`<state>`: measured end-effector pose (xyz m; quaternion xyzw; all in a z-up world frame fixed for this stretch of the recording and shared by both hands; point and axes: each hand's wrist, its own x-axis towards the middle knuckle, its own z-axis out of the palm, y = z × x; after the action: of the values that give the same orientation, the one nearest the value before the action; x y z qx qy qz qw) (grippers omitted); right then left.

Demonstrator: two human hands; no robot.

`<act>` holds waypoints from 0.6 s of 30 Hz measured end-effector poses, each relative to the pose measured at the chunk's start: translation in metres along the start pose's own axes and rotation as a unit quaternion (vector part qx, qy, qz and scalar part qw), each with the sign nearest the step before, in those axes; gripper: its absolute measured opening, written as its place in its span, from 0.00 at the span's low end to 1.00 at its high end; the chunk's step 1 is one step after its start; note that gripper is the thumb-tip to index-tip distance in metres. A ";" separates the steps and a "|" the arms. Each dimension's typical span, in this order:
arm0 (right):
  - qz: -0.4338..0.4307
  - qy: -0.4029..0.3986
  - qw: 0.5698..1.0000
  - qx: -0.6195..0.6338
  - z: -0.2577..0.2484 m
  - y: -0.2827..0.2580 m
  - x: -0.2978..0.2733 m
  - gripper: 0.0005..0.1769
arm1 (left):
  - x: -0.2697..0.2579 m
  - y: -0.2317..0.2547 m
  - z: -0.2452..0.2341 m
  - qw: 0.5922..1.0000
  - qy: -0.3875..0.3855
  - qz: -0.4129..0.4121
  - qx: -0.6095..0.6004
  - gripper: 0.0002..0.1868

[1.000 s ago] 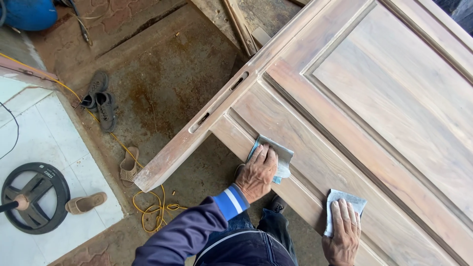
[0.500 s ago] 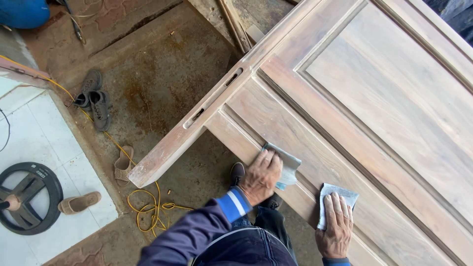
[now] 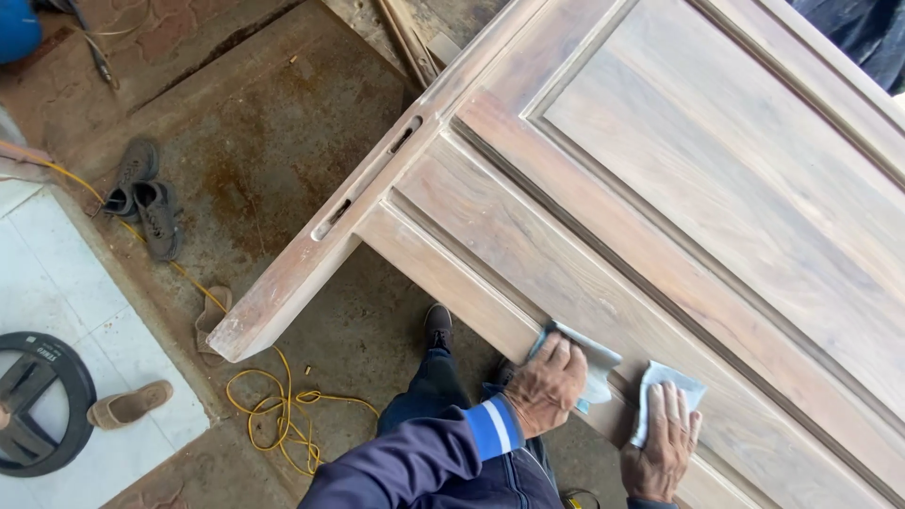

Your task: Sanding a wooden door using sandpaper.

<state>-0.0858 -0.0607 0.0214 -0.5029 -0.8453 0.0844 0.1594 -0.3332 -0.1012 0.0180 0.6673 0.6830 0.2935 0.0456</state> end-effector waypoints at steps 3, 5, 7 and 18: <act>0.039 0.018 0.999 -0.020 -0.011 0.019 -0.009 0.25 | -0.001 -0.019 -0.010 0.999 0.010 0.048 -0.005 0.20; 0.051 0.024 0.998 -0.023 -0.012 0.018 -0.003 0.24 | -0.001 -0.072 -0.030 0.998 0.020 0.057 0.001 0.17; 0.030 0.026 0.999 -0.002 -0.013 0.003 0.002 0.23 | 0.000 -0.137 -0.058 0.993 -0.067 -0.055 0.074 0.17; 0.031 0.009 0.999 0.033 -0.028 0.051 -0.016 0.29 | -0.009 0.090 0.062 0.995 -0.036 0.090 0.005 0.15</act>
<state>-0.0266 -0.0503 0.0296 -0.5242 -0.8244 0.1129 0.1812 -0.2243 -0.0945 0.0052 0.7364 0.6195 0.2690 0.0397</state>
